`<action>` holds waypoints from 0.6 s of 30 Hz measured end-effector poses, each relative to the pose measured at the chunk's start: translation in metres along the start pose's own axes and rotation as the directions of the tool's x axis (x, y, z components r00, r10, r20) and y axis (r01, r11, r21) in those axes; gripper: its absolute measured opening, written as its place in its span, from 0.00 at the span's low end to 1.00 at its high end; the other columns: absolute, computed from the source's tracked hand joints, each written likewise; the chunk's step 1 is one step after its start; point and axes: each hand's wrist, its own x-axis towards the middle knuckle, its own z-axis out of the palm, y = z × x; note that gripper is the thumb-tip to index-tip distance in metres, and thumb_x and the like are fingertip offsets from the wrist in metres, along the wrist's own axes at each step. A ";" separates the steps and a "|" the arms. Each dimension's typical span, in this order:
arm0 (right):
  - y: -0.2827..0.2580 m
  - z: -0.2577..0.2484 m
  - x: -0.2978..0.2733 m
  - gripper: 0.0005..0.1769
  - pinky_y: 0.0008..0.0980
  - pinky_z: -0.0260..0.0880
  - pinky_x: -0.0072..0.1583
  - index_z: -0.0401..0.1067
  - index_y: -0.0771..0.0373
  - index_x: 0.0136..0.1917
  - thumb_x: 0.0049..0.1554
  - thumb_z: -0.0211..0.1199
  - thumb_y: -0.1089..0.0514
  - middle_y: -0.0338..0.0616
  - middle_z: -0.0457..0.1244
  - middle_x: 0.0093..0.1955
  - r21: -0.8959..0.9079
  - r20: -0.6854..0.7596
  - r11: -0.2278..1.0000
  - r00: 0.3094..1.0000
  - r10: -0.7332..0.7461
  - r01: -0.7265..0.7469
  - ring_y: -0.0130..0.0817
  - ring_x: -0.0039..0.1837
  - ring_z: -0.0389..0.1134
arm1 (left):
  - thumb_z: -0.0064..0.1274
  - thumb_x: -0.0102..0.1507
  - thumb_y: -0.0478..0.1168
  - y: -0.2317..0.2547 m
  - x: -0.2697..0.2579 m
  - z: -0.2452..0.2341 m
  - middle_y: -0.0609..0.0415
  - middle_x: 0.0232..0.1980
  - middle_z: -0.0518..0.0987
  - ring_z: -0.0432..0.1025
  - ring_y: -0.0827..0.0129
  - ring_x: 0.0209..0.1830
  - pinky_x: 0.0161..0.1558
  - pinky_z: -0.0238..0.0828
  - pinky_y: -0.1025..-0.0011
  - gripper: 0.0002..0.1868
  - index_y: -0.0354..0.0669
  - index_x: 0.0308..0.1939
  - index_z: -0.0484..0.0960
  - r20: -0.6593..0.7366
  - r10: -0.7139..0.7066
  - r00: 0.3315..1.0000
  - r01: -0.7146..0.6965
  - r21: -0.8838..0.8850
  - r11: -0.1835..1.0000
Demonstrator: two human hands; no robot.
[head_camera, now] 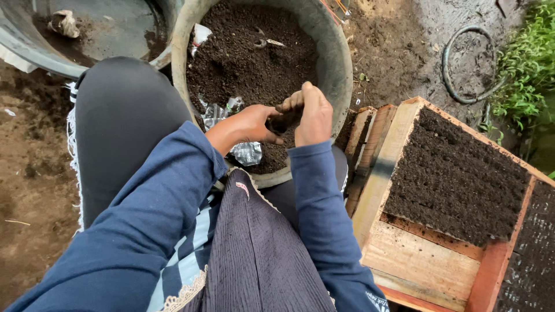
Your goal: The person scoops soil from a bucket and places it into a wooden seed tray. They use their hands to spread and level the soil within the tray's compartments.
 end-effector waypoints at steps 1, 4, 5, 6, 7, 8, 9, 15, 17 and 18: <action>-0.008 -0.001 -0.005 0.22 0.33 0.69 0.39 0.60 0.61 0.29 0.63 0.58 0.56 0.50 0.57 0.27 -0.001 0.001 1.000 1.000 -0.001 0.001 0.43 0.32 0.67 | 0.75 0.54 0.51 -0.006 0.002 0.003 0.42 0.52 0.82 0.76 0.40 0.57 0.56 0.75 0.43 0.33 0.43 0.59 0.81 -0.001 0.001 1.000 -0.001 -0.001 1.000; -0.026 -0.012 -0.013 0.21 0.29 0.74 0.50 0.70 0.60 0.31 0.64 0.58 0.51 0.48 0.69 0.32 -0.461 0.124 0.882 0.991 -0.045 0.098 0.36 0.41 0.75 | 0.75 0.51 0.54 -0.006 0.004 0.005 0.46 0.56 0.83 0.75 0.43 0.60 0.59 0.75 0.44 0.34 0.50 0.58 0.82 -0.018 -0.012 1.000 0.013 0.065 0.998; -0.027 -0.022 -0.013 0.10 0.36 0.73 0.59 0.74 0.55 0.44 0.61 0.65 0.49 0.46 0.71 0.44 -0.669 0.270 0.707 0.961 -0.057 0.230 0.41 0.53 0.73 | 0.73 0.54 0.50 0.002 0.001 0.004 0.45 0.54 0.83 0.76 0.43 0.58 0.58 0.75 0.44 0.31 0.47 0.58 0.82 -0.012 -0.013 1.000 0.014 0.072 0.997; -0.031 -0.035 -0.012 0.16 0.43 0.72 0.67 0.77 0.51 0.57 0.58 0.72 0.46 0.44 0.72 0.56 -0.804 0.398 0.470 0.917 -0.029 0.364 0.45 0.64 0.71 | 0.71 0.56 0.47 0.013 0.000 0.005 0.44 0.53 0.83 0.76 0.42 0.57 0.57 0.75 0.44 0.27 0.44 0.57 0.82 0.003 -0.009 1.000 0.009 0.082 0.997; -0.031 -0.039 -0.013 0.16 0.43 0.72 0.67 0.77 0.51 0.57 0.58 0.72 0.46 0.44 0.72 0.56 -0.809 0.384 0.467 0.922 -0.040 0.357 0.45 0.64 0.71 | 0.71 0.56 0.47 0.024 -0.005 0.000 0.44 0.53 0.83 0.76 0.42 0.57 0.57 0.75 0.44 0.27 0.44 0.57 0.82 0.016 -0.001 1.000 -0.001 0.091 0.996; -0.035 -0.051 -0.016 0.30 0.47 0.67 0.72 0.73 0.56 0.64 0.51 0.77 0.49 0.51 0.68 0.63 -0.768 0.545 0.411 0.838 0.019 0.490 0.50 0.69 0.67 | 0.66 0.56 0.46 0.038 -0.004 0.001 0.38 0.50 0.83 0.76 0.38 0.54 0.55 0.74 0.41 0.25 0.38 0.53 0.83 0.018 0.031 0.999 -0.035 0.240 0.970; -0.041 -0.065 -0.018 0.44 0.51 0.63 0.76 0.68 0.61 0.70 0.43 0.82 0.52 0.58 0.64 0.70 -0.702 0.682 0.363 0.726 0.091 0.613 0.55 0.74 0.63 | 0.61 0.55 0.45 0.054 -0.001 0.004 0.31 0.46 0.83 0.76 0.34 0.51 0.52 0.73 0.38 0.23 0.32 0.49 0.83 0.023 0.068 0.997 -0.072 0.382 0.921; -0.078 -0.155 -0.036 0.22 0.53 0.72 0.69 0.75 0.59 0.60 0.52 0.75 0.62 0.49 0.71 0.55 -0.843 0.413 0.380 0.911 0.003 0.381 0.53 0.63 0.71 | 0.61 0.55 0.42 0.131 0.030 0.060 0.43 0.47 0.87 0.81 0.48 0.50 0.49 0.76 0.52 0.27 0.42 0.57 0.75 0.168 -0.133 0.977 0.077 0.303 0.950; -0.137 -0.221 -0.045 0.22 0.51 0.73 0.67 0.77 0.56 0.59 0.50 0.76 0.58 0.46 0.72 0.55 -0.884 0.325 0.333 0.944 -0.067 0.328 0.51 0.63 0.72 | 0.62 0.57 0.40 0.154 0.063 0.100 0.38 0.57 0.80 0.79 0.45 0.54 0.52 0.77 0.48 0.33 0.41 0.66 0.70 0.221 0.007 0.975 -0.096 0.397 0.913; -0.163 -0.249 -0.049 0.23 0.49 0.73 0.65 0.79 0.53 0.58 0.48 0.77 0.54 0.44 0.73 0.55 -0.903 0.291 0.295 0.950 -0.112 0.312 0.49 0.63 0.72 | 0.64 0.59 0.38 0.163 0.075 0.115 0.33 0.67 0.72 0.76 0.42 0.58 0.55 0.78 0.43 0.40 0.41 0.74 0.66 0.230 0.131 0.964 -0.226 0.463 0.857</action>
